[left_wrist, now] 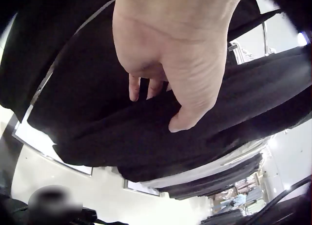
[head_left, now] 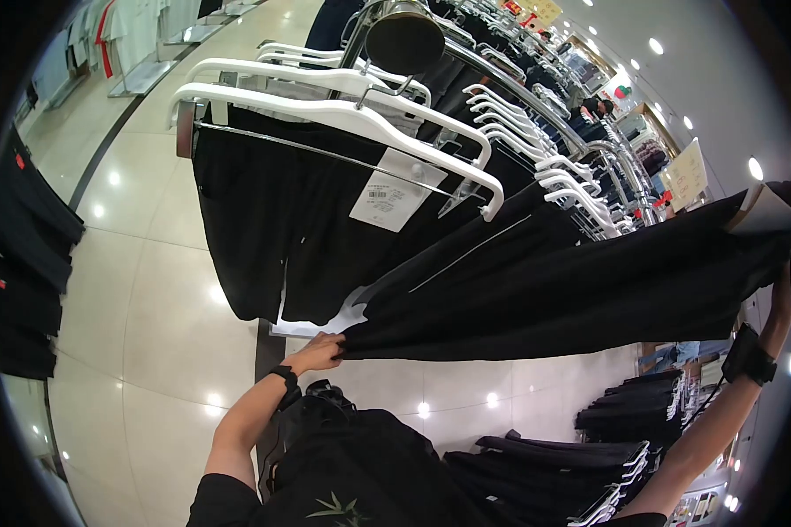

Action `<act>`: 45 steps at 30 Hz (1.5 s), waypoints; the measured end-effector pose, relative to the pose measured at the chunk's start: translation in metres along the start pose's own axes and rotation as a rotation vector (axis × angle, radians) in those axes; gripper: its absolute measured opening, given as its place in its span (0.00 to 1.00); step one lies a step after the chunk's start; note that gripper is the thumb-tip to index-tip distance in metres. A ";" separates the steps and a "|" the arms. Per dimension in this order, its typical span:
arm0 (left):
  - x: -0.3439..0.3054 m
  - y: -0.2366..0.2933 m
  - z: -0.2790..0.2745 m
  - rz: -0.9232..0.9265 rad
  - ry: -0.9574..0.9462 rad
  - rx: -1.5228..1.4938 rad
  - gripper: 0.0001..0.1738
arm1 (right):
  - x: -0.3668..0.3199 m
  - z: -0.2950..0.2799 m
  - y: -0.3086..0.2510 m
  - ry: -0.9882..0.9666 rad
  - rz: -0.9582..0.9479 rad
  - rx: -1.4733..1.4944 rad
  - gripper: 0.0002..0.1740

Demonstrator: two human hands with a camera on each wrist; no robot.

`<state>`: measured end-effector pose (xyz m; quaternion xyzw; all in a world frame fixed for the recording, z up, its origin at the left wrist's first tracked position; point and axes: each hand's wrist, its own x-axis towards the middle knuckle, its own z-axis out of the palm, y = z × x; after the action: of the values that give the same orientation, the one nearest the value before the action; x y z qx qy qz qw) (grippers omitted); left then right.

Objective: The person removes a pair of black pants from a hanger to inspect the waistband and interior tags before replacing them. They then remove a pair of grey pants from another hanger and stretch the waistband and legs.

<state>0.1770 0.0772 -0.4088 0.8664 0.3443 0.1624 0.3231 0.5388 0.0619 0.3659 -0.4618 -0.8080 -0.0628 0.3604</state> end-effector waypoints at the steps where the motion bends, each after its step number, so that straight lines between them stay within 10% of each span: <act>1: -0.004 0.000 -0.005 -0.052 -0.063 -0.018 0.16 | -0.002 -0.002 0.000 0.005 0.006 -0.003 0.33; 24: -0.125 -0.060 0.015 -0.382 0.189 -0.034 0.16 | -0.054 -0.065 0.058 0.206 0.153 -0.053 0.32; 40: -0.248 -0.022 -0.133 -0.607 0.893 -0.886 0.17 | -0.153 -0.061 0.221 0.549 0.634 -0.004 0.28; 41: -0.255 -0.024 -0.138 -0.607 0.883 -0.845 0.14 | -0.181 -0.136 0.342 0.350 0.494 -0.012 0.51; 45: -0.272 0.003 -0.172 -0.619 0.957 -0.818 0.11 | -0.270 -0.100 0.367 0.568 0.740 0.231 0.37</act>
<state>-0.1017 -0.0384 -0.2955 0.3707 0.5909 0.5430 0.4675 0.9661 0.0367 0.1811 -0.6398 -0.4607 0.0359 0.6142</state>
